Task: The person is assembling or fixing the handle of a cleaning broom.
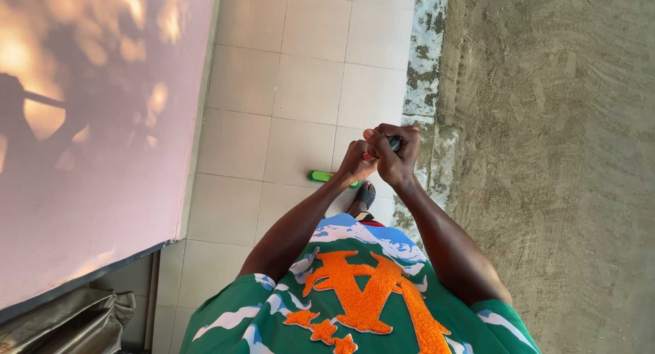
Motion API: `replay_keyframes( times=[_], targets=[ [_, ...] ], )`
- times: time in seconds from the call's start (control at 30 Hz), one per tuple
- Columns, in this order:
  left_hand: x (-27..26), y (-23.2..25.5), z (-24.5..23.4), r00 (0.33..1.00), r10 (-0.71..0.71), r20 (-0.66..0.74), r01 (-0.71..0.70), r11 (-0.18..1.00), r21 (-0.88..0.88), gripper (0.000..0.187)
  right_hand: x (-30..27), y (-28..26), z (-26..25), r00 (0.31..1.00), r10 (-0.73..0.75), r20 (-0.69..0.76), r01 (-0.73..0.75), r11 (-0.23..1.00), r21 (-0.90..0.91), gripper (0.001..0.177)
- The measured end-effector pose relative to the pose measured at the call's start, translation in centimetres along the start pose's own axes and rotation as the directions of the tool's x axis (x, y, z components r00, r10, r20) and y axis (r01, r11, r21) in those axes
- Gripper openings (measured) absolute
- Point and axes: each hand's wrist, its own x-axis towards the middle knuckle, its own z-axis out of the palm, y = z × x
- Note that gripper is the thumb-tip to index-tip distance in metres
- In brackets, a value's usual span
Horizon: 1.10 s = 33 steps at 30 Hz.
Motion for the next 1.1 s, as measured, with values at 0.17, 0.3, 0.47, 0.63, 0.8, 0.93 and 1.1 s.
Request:
replay_keyframes(
  times=[0.17, 0.3, 0.47, 0.63, 0.8, 0.93, 1.1],
  targets=[
    [4.8, -0.7, 1.7, 0.997, 0.051, -0.055, -0.052, 0.999, -0.011, 0.022, 1.7, 2.3, -2.9, 0.996, -0.083, 0.026, 0.083, 0.996, 0.015, 0.031],
    [7.8, 0.8, 2.7, 0.992, 0.114, -0.063, -0.112, 0.993, 0.022, 0.026, 3.4, 4.2, -5.6, 0.975, -0.220, 0.019, 0.218, 0.975, 0.049, 0.024],
    [10.8, 2.3, 3.6, 0.980, 0.159, -0.118, -0.158, 0.987, 0.018, 0.022, 5.3, 5.6, -8.5, 0.970, -0.233, 0.068, 0.226, 0.969, 0.095, 0.024],
    [11.7, 1.1, 4.3, 0.945, 0.239, -0.224, -0.212, 0.968, 0.136, 0.021, 6.1, 5.6, -9.5, 0.947, -0.280, 0.160, 0.272, 0.960, 0.072, 0.023],
    [11.0, 2.5, 3.3, 0.947, 0.139, -0.290, -0.106, 0.986, 0.128, 0.033, 6.4, 4.2, -9.2, 0.905, -0.373, 0.203, 0.333, 0.920, 0.205, 0.022],
    [9.3, 5.2, 1.8, 0.942, 0.102, -0.319, -0.082, 0.994, 0.074, 0.022, 7.5, 3.2, -8.4, 0.932, -0.273, 0.239, 0.236, 0.956, 0.174, 0.032],
    [5.8, 5.2, 0.7, 0.898, -0.027, -0.438, 0.007, 0.999, -0.048, 0.022, 7.9, 1.5, -5.5, 0.911, -0.189, 0.367, 0.092, 0.960, 0.265, 0.031]
  ],
)
